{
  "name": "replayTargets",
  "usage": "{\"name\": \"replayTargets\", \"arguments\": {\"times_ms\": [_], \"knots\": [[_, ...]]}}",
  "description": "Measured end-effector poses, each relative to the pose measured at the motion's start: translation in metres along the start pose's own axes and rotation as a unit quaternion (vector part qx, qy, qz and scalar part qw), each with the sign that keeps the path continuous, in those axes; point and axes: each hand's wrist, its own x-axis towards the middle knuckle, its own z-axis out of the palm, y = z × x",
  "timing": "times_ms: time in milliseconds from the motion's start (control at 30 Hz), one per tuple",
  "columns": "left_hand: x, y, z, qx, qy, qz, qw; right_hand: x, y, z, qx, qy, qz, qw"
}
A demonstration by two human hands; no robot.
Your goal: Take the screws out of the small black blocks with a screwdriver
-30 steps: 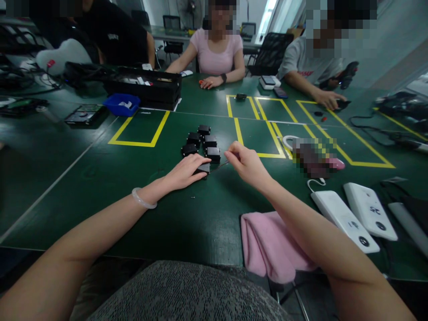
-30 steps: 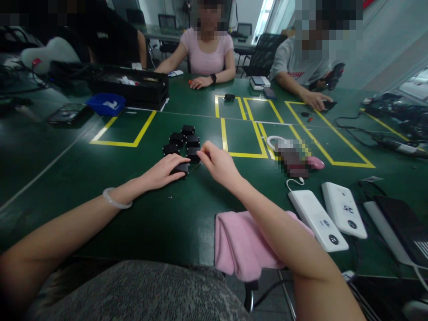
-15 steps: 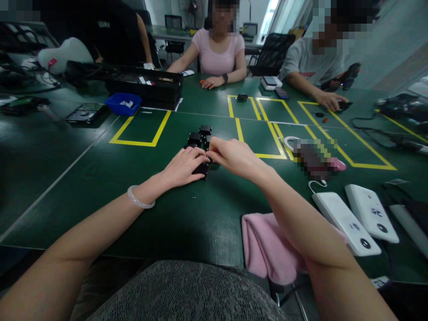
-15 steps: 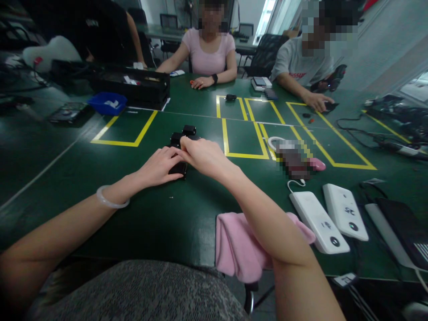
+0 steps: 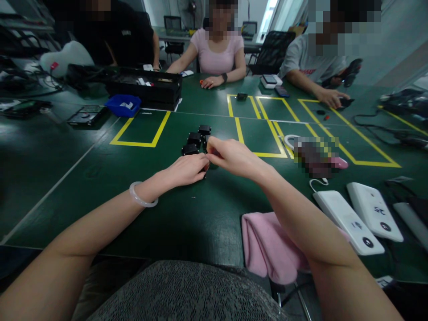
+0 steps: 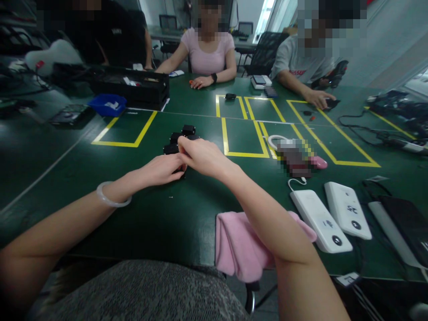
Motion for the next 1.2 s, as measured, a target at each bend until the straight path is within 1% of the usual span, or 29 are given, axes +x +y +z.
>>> {"name": "replayTargets", "arguments": {"times_ms": [100,167,333,467,633,767,933,1033,1133,1200], "knots": [[0.005,0.003,-0.006,0.021,-0.03,0.007,0.999,-0.001,0.0,0.0,0.001,-0.004,-0.009,1.0],[0.008,0.006,-0.008,0.039,-0.038,0.009,0.998,-0.001,0.0,0.0,0.005,-0.009,-0.014,1.0],[0.012,0.01,-0.01,0.057,-0.071,0.01,0.996,-0.001,0.0,-0.004,0.003,-0.023,-0.008,1.0],[0.013,0.01,-0.008,0.056,-0.067,0.011,0.996,0.0,0.002,-0.003,0.016,-0.014,-0.015,1.0],[0.011,0.01,-0.007,0.085,-0.064,0.013,0.994,-0.001,0.008,0.007,0.05,0.03,-0.009,0.998],[0.009,0.013,-0.01,0.057,-0.057,0.01,0.997,-0.004,0.01,0.011,0.054,0.034,-0.01,0.998],[0.01,0.014,-0.013,0.052,-0.075,-0.013,0.996,-0.005,0.01,0.005,0.05,0.035,-0.021,0.998],[0.01,0.012,-0.015,0.049,-0.069,-0.012,0.996,-0.005,0.01,0.002,0.064,0.039,-0.027,0.997],[0.003,0.008,-0.018,0.021,-0.058,-0.01,0.998,-0.008,0.009,-0.004,0.106,0.059,-0.032,0.992],[-0.006,0.007,-0.019,0.0,-0.041,0.002,0.999,-0.013,0.008,-0.01,0.153,0.078,-0.028,0.985]]}}
